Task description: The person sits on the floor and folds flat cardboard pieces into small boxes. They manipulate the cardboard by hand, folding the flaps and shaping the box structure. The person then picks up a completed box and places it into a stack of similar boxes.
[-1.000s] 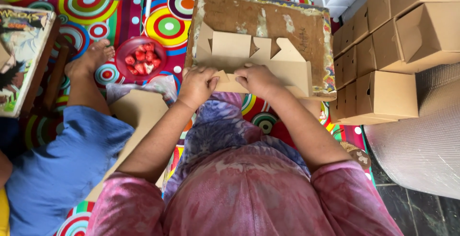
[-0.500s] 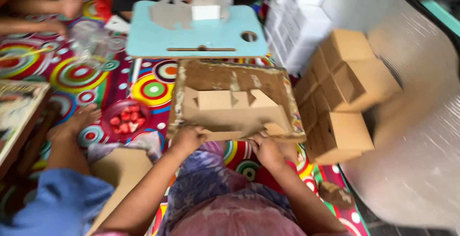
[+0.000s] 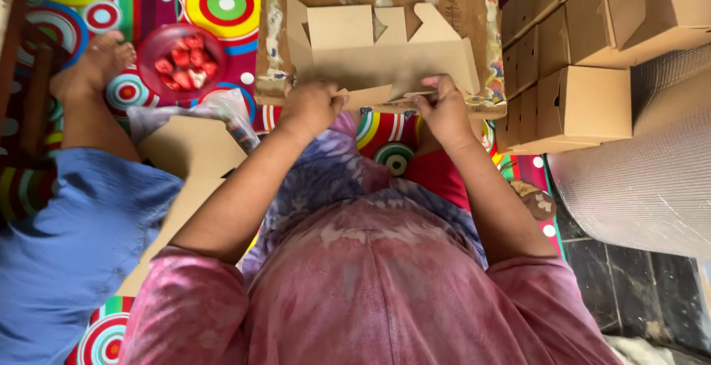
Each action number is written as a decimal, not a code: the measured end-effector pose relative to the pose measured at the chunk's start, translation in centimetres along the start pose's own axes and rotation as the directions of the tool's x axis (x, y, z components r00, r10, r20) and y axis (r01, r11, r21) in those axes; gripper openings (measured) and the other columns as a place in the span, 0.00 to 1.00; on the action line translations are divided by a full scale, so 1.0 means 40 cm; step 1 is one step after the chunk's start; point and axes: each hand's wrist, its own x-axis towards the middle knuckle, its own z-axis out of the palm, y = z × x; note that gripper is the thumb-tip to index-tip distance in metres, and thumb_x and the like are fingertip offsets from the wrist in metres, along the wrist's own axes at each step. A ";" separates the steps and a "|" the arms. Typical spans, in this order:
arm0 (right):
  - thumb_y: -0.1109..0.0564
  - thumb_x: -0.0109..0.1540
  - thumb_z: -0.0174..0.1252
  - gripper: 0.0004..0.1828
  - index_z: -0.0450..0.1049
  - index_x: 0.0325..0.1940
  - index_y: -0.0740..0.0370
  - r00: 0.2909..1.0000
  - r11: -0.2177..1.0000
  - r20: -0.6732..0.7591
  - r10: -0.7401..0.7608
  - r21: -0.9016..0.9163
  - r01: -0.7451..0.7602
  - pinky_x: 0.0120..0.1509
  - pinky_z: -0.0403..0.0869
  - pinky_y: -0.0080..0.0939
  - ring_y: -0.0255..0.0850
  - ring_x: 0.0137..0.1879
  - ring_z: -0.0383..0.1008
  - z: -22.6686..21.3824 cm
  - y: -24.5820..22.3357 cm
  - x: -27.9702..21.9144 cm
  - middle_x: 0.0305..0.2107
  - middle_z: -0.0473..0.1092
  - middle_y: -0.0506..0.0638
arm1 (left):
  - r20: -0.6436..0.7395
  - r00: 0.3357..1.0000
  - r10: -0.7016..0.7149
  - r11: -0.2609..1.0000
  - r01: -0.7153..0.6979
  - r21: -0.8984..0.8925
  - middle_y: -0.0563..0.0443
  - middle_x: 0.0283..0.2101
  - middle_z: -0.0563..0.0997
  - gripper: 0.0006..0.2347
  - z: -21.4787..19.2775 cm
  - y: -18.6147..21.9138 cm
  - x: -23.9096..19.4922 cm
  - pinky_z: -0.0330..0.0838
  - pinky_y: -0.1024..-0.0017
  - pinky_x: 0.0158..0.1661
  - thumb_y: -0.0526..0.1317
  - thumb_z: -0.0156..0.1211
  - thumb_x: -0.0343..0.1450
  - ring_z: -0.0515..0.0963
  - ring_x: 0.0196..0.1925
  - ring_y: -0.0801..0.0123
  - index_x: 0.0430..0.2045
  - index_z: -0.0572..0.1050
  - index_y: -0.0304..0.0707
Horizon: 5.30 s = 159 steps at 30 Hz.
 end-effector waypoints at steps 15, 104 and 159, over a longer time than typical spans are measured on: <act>0.64 0.65 0.64 0.08 0.77 0.49 0.65 0.960 0.927 -0.247 -0.128 0.316 0.205 0.46 0.80 0.46 0.45 0.42 0.81 0.099 0.146 -0.031 0.34 0.79 0.58 | 0.068 0.995 -0.075 0.976 0.087 -0.200 0.36 0.46 0.84 0.16 0.027 -0.038 0.021 0.71 0.47 0.56 0.49 0.46 0.77 0.81 0.55 0.44 0.53 0.77 0.46; 0.53 0.63 0.54 0.07 0.72 0.31 0.51 0.531 0.408 0.190 -0.826 -0.448 0.796 0.40 0.76 0.46 0.47 0.35 0.75 -0.054 -0.123 0.009 0.26 0.65 0.46 | -0.068 0.882 0.467 0.884 -0.467 0.008 0.49 0.34 0.80 0.08 0.150 0.058 0.089 0.54 0.36 0.65 0.45 0.54 0.71 0.78 0.49 0.53 0.27 0.80 0.49; 0.45 0.66 0.64 0.09 0.79 0.40 0.49 0.783 0.829 -0.310 -0.540 -0.359 0.430 0.42 0.82 0.45 0.49 0.38 0.81 -0.004 -0.012 -0.120 0.45 0.70 0.44 | -0.346 0.899 0.269 0.956 -0.292 -0.016 0.51 0.27 0.81 0.10 0.134 0.152 0.036 0.39 0.36 0.66 0.50 0.62 0.70 0.81 0.41 0.55 0.23 0.82 0.50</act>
